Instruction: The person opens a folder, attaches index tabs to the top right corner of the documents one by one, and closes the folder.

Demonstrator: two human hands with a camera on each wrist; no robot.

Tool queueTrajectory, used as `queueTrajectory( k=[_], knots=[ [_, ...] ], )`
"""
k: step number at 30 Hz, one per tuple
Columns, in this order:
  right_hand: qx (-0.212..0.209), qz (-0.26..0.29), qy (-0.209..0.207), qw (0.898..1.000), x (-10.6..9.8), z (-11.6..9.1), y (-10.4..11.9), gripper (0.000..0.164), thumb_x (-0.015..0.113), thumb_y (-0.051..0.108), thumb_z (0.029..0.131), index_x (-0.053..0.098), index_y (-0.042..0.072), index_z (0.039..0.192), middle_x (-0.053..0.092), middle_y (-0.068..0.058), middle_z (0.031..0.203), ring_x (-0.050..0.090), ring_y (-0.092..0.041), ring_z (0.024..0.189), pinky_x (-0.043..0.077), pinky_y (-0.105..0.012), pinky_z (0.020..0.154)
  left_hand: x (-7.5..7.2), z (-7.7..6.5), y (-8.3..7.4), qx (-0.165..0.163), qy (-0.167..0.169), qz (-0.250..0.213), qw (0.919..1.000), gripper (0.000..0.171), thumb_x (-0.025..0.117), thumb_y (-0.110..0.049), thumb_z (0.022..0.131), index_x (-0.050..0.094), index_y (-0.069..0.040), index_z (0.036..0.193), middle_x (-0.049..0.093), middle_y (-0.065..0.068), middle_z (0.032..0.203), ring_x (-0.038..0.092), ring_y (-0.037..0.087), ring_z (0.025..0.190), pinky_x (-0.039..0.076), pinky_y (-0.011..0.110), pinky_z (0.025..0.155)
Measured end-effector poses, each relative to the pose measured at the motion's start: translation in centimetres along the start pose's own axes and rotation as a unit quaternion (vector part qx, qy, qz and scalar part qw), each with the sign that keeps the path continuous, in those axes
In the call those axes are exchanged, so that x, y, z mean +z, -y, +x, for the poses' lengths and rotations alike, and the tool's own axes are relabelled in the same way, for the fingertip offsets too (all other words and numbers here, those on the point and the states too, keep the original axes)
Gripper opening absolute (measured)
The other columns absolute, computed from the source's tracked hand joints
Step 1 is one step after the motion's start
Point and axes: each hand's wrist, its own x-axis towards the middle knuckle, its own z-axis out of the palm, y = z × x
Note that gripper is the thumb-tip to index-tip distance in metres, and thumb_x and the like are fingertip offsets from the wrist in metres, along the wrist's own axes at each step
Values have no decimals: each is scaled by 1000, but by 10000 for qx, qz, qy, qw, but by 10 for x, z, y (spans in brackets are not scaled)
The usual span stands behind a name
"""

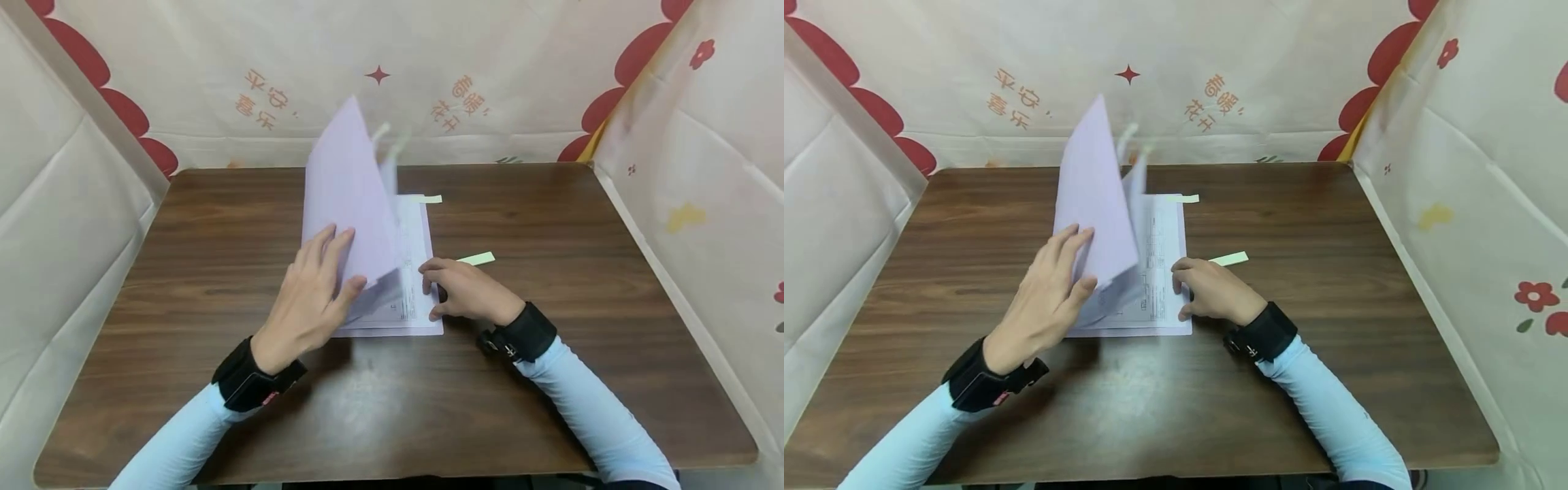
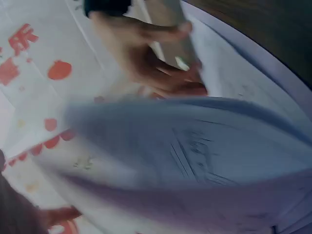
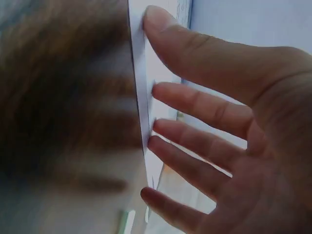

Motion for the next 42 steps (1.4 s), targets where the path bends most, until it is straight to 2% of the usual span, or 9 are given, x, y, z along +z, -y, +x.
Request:
queueTrajectory(
  k=[2, 4, 8, 13, 17, 21, 27, 33, 42],
  knots=[
    [10, 20, 118, 9999, -9, 0, -5, 23, 91, 15, 76, 73, 12, 90, 65, -6, 113, 59, -19, 87, 51, -35, 78, 7, 2, 7, -321, 428, 45, 9986, 86, 14, -77, 100, 38, -19, 160, 33, 21, 166, 35, 43, 150, 39, 71, 104],
    [287, -101, 161, 9994, -21, -4, -11, 16, 87, 7, 79, 72, 10, 84, 62, -7, 102, 57, -20, 83, 51, -36, 74, 13, 5, 14, -597, 837, 147, 9946, 78, 18, -72, 104, 40, -22, 159, 30, 19, 168, 32, 43, 152, 36, 71, 107],
    [1043, -400, 37, 9937, -44, -19, -22, 10, 79, -1, 82, 72, 7, 82, 65, -16, 112, 61, -27, 87, 55, -42, 77, 22, 8, 22, -839, 1327, 467, 9865, 73, 26, -68, 105, 43, -22, 158, 31, 21, 167, 36, 45, 147, 38, 65, 106],
    [1064, -280, -88, 9939, -56, -25, -29, 5, 77, 8, 89, 73, 9, 87, 61, -23, 136, 65, -36, 107, 55, -48, 84, 31, 9, 25, -857, 1688, 1061, 9762, 72, 28, -67, 105, 44, -21, 158, 34, 26, 164, 43, 44, 141, 41, 60, 101],
    [967, -319, -144, 9947, -54, -25, -27, 7, 77, 15, 91, 73, 11, 88, 62, -23, 136, 65, -36, 109, 54, -48, 86, 43, 9, 29, -755, 2131, 1511, 9623, 69, 28, -65, 106, 44, -23, 158, 32, 25, 166, 42, 43, 144, 36, 61, 103],
    [851, -280, -251, 9957, -51, -30, -19, 9, 77, 18, 93, 74, 10, 92, 64, -22, 134, 65, -35, 106, 53, -49, 88, 47, 10, 32, -457, 2429, 1785, 9524, 65, 36, -61, 105, 48, -22, 155, 39, 24, 163, 44, 42, 142, 37, 61, 102],
    [797, -241, -497, 9953, -57, -37, -9, 8, 77, 19, 93, 76, 11, 91, 67, -20, 130, 66, -34, 106, 54, -48, 86, 45, 24, 31, -53, 2561, 1836, 9490, 54, 52, -49, 103, 56, -17, 147, 60, 20, 138, 56, 35, 124, 46, 59, 96],
    [641, -89, -464, 9968, -65, -44, -1, 10, 76, 18, 95, 75, 9, 96, 69, -16, 122, 67, -29, 102, 55, -45, 84, 48, 37, 24, 164, 2666, 1949, 9437, 54, 59, -52, 100, 60, -13, 138, 63, 19, 123, 56, 33, 112, 49, 55, 91],
    [416, 76, -746, 9963, -73, -37, 7, 10, 75, 20, 95, 75, 11, 101, 70, -8, 113, 65, -23, 94, 55, -41, 82, 41, 49, 27, -203, 2096, 1979, 9574, 58, 69, -56, 94, 62, -17, 135, 59, 18, 130, 52, 36, 120, 47, 61, 91]
  ],
)
